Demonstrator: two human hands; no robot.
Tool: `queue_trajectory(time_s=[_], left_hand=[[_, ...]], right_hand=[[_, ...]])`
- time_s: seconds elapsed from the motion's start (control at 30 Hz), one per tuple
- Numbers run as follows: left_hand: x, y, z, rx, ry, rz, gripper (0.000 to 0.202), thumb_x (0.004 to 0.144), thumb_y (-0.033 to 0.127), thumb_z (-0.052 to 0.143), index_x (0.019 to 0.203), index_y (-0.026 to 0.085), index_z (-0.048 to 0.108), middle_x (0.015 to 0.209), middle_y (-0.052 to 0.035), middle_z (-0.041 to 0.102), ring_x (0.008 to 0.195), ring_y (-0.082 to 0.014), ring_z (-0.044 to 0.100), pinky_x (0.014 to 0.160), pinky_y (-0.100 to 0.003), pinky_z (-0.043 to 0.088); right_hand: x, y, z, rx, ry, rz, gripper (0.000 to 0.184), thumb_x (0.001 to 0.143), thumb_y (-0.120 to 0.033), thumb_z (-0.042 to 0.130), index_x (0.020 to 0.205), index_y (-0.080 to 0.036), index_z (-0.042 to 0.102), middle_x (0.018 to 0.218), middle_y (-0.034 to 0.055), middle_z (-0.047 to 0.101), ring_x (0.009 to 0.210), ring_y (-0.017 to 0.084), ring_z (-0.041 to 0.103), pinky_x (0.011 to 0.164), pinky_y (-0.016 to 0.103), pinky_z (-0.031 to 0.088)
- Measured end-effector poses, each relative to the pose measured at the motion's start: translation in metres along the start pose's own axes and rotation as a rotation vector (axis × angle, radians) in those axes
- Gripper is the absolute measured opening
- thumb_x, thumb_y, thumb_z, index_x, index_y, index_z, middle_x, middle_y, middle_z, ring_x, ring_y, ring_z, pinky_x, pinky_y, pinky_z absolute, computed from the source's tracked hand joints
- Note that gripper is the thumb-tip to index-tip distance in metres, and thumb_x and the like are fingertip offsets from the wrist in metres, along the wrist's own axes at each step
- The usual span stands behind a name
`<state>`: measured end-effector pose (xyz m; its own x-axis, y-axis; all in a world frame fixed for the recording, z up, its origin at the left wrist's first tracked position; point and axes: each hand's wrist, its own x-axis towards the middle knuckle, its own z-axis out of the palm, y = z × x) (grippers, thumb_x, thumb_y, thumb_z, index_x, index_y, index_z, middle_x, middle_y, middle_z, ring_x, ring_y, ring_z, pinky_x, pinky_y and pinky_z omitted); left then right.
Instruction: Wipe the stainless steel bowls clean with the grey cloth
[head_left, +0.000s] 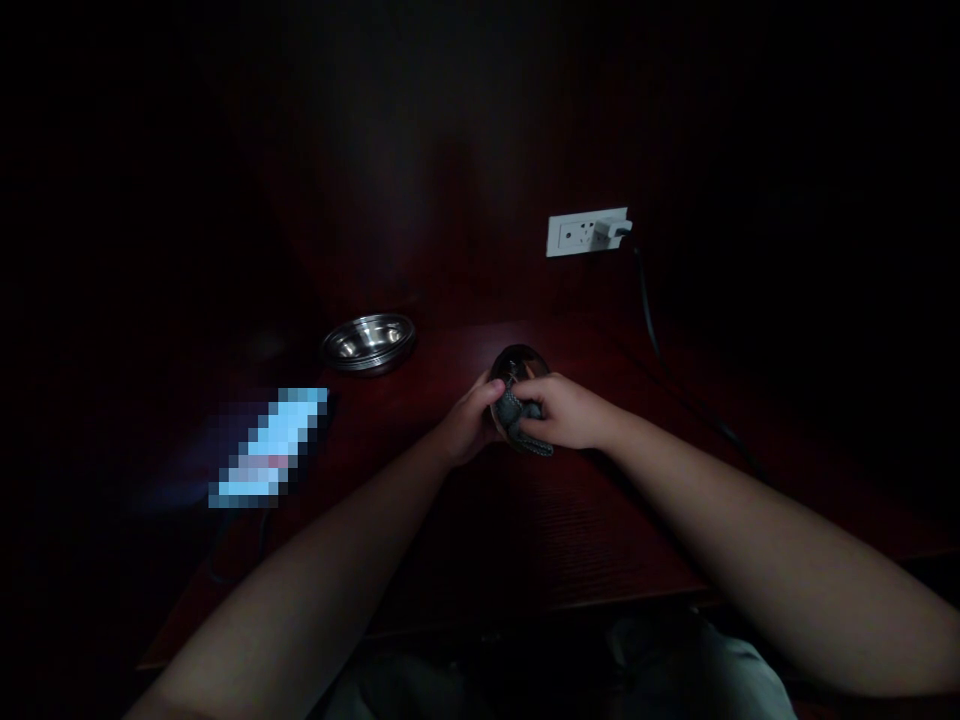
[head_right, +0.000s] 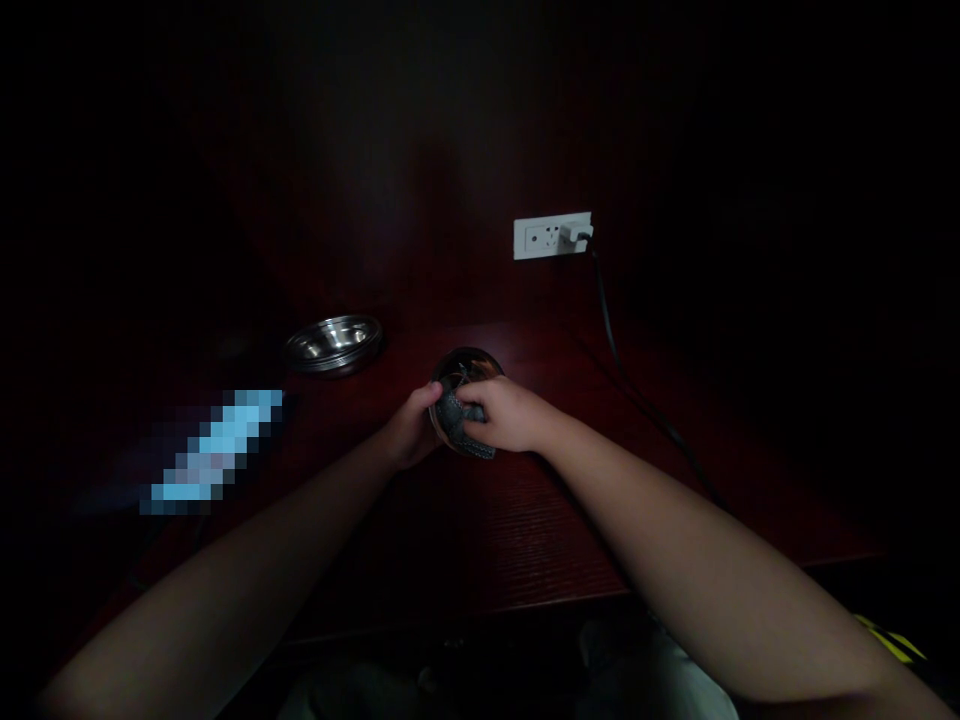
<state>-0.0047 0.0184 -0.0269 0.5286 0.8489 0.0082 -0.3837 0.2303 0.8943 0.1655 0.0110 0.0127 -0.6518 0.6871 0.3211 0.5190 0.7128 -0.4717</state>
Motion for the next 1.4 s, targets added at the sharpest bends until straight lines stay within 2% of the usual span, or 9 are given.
queue_trajectory(time_s=[0.13,0.3,0.4,0.57,0.8,0.97,1.13,1.4], left_hand=[[0.0005,0.0002,-0.0005,-0.012,-0.004,-0.001,0.063,0.073,0.051,0.063,0.127,0.022,0.048,0.105,-0.0115,0.069,0.087,-0.0262,0.067,0.067,-0.037,0.054],[-0.0010,0.0033,0.0028,-0.015,-0.004,-0.006,0.063,0.075,0.053,0.061,0.127,0.020,0.047,0.102,-0.0121,0.069,0.085,-0.0269,0.067,0.067,-0.039,0.054],[-0.0013,0.0039,0.0039,-0.012,-0.002,0.002,0.061,0.076,0.052,0.060,0.126,0.020,0.049,0.101,-0.0124,0.070,0.085,-0.0270,0.067,0.067,-0.039,0.054],[-0.0006,0.0026,0.0031,-0.014,0.002,0.014,0.055,0.075,0.051,0.061,0.120,0.021,0.053,0.103,-0.0109,0.070,0.090,-0.0259,0.067,0.074,-0.039,0.053],[-0.0007,0.0021,0.0029,-0.012,0.007,0.008,0.055,0.075,0.050,0.062,0.121,0.021,0.053,0.104,-0.0102,0.069,0.093,-0.0270,0.066,0.075,-0.040,0.053],[-0.0004,0.0022,0.0022,-0.003,0.010,-0.002,0.055,0.074,0.053,0.062,0.117,0.020,0.054,0.102,-0.0107,0.069,0.089,-0.0260,0.066,0.072,-0.039,0.053],[-0.0002,0.0030,0.0023,-0.009,0.003,-0.001,0.054,0.075,0.055,0.060,0.115,0.020,0.055,0.100,-0.0107,0.069,0.089,-0.0260,0.066,0.070,-0.039,0.054],[0.0002,0.0038,0.0019,-0.042,0.011,-0.023,0.055,0.076,0.054,0.058,0.117,0.018,0.054,0.099,-0.0109,0.069,0.090,-0.0276,0.066,0.071,-0.042,0.054]], right_hand=[[0.0001,-0.0002,0.0034,0.038,0.039,-0.046,0.008,0.072,-0.009,0.054,0.072,-0.016,0.058,0.063,-0.0030,0.053,0.058,0.010,0.045,0.058,0.023,0.033],[0.0019,-0.0017,0.0069,0.036,0.178,-0.108,0.010,0.070,-0.007,0.052,0.069,-0.017,0.052,0.065,-0.0024,0.050,0.061,0.011,0.045,0.061,0.024,0.035],[0.0030,-0.0030,0.0069,0.023,0.255,-0.122,0.013,0.070,-0.005,0.051,0.068,-0.018,0.050,0.067,-0.0014,0.051,0.064,0.012,0.047,0.064,0.024,0.037],[0.0034,-0.0022,0.0052,-0.031,0.305,-0.104,0.013,0.075,-0.006,0.049,0.072,-0.018,0.055,0.074,0.0024,0.059,0.072,0.015,0.053,0.070,0.026,0.040],[0.0030,-0.0017,0.0033,-0.079,0.338,-0.046,0.014,0.079,-0.008,0.051,0.082,-0.018,0.060,0.090,0.0075,0.065,0.084,0.018,0.059,0.078,0.031,0.044],[0.0024,-0.0018,0.0040,-0.085,0.282,-0.072,0.013,0.080,-0.012,0.053,0.089,-0.017,0.063,0.095,0.0089,0.066,0.087,0.019,0.060,0.081,0.031,0.046],[0.0024,-0.0013,0.0061,-0.092,0.280,-0.071,0.021,0.081,-0.012,0.055,0.099,-0.016,0.064,0.106,0.0113,0.067,0.098,0.021,0.061,0.089,0.035,0.046],[0.0025,-0.0009,0.0066,-0.220,0.250,0.029,0.028,0.082,-0.012,0.054,0.107,-0.017,0.065,0.100,0.0099,0.069,0.091,0.022,0.060,0.083,0.035,0.045]])
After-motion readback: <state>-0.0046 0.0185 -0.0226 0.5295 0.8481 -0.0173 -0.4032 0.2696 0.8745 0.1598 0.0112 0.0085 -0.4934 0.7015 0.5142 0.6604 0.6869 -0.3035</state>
